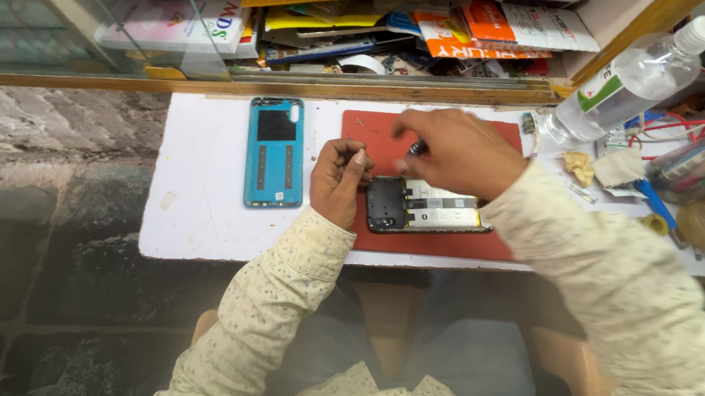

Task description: The person works on a disassembled mobile phone placed on a red mat. They use a screwdriver to remove and place screws, and a small metal tool to adjust internal components. The phone's back cover is set aside on the table.

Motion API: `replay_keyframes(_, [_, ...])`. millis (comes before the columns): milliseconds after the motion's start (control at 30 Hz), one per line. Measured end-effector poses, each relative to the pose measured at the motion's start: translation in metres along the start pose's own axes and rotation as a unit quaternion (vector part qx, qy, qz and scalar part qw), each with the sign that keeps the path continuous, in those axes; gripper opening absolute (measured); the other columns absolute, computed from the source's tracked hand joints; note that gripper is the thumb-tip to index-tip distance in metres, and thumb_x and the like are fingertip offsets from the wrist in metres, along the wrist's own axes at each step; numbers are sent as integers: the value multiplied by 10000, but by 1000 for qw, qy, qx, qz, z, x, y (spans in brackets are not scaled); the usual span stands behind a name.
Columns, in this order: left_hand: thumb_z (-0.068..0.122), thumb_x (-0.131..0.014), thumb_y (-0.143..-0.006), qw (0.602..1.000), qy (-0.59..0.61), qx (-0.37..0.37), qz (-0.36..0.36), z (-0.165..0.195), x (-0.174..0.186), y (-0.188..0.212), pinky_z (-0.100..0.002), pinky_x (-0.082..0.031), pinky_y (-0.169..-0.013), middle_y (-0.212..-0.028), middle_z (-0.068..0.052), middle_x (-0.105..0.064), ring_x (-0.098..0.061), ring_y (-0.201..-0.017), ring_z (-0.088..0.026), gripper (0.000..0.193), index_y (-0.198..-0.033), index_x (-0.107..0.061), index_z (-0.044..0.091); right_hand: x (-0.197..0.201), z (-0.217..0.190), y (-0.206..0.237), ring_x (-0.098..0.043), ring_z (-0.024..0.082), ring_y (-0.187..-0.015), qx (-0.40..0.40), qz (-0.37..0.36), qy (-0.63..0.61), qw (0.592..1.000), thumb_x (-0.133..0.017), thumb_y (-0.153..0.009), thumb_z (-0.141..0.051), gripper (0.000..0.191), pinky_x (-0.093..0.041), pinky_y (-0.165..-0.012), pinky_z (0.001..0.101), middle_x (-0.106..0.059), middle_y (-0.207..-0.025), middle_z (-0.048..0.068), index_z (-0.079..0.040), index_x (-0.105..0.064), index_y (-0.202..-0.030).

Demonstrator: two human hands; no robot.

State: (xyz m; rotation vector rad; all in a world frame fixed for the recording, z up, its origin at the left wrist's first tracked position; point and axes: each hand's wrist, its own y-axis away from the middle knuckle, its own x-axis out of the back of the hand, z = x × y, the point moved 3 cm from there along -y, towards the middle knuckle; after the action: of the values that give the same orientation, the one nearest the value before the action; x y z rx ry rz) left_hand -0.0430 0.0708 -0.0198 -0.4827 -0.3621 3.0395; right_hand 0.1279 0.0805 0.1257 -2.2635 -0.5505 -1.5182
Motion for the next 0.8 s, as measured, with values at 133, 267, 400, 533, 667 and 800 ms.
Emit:
replay_keyframes(133, [179, -581, -1062, 1000, 23, 4, -10, -1, -1, -3, -254, -540, -785, -983, -43, -651, -608, -853, -94, 194, -1197, -562, 41, 0, -4, 1, -705, 323, -908, 40, 50, -14, 998, -770, -819, -223, 284, -544, -773, 442, -746, -961, 134, -104, -707, -1069])
replay_keyframes(267, [176, -582, -1065, 1000, 1, 6, -1, 0, 4, -1, -255, -537, -768, -965, -44, -649, -609, -835, -96, 189, -1193, -568, 37, 2, -9, -1, -677, 331, -922, 47, 13, -34, 998, -797, -805, -214, 374, -533, -768, 441, -704, -984, 141, -78, -677, -1132])
replay_keyframes(400, [164, -585, -1064, 1000, 7, -7, -5, -1, 2, -2, -258, -547, -790, -982, -40, -642, -612, -862, -93, 187, -1194, -566, 31, 2, -5, -1, -683, 331, -917, -88, 4, 30, 996, -784, -897, -270, 181, -522, -819, 454, -727, -919, 99, -116, -719, -968])
replay_keyframes(533, [162, -582, -1066, 1000, 13, -1, -2, -3, 5, -1, -253, -528, -771, -964, -37, -639, -596, -835, -90, 187, -1200, -563, 33, 4, -7, -4, -677, 339, -910, 49, 35, -39, 997, -800, -792, -226, 320, -513, -808, 466, -696, -956, 117, -70, -678, -1044])
replay_keyframes(667, [159, -584, -1063, 1000, 22, 3, -7, -6, 2, -2, -253, -525, -770, -970, -39, -646, -595, -835, -92, 187, -1199, -563, 32, -1, 0, -1, -679, 332, -871, -15, 28, 11, 999, -812, -834, -206, 209, -515, -789, 476, -720, -908, 98, -88, -700, -964])
replay_keyframes(800, [157, -594, -1055, 1000, 22, 9, -4, -4, 4, -1, -251, -529, -774, -966, -43, -651, -605, -842, -94, 191, -1196, -563, 32, -3, -11, 5, -647, 354, -887, 162, 107, -58, 979, -782, -735, -24, 344, -509, -766, 471, -696, -954, 132, -35, -685, -1065])
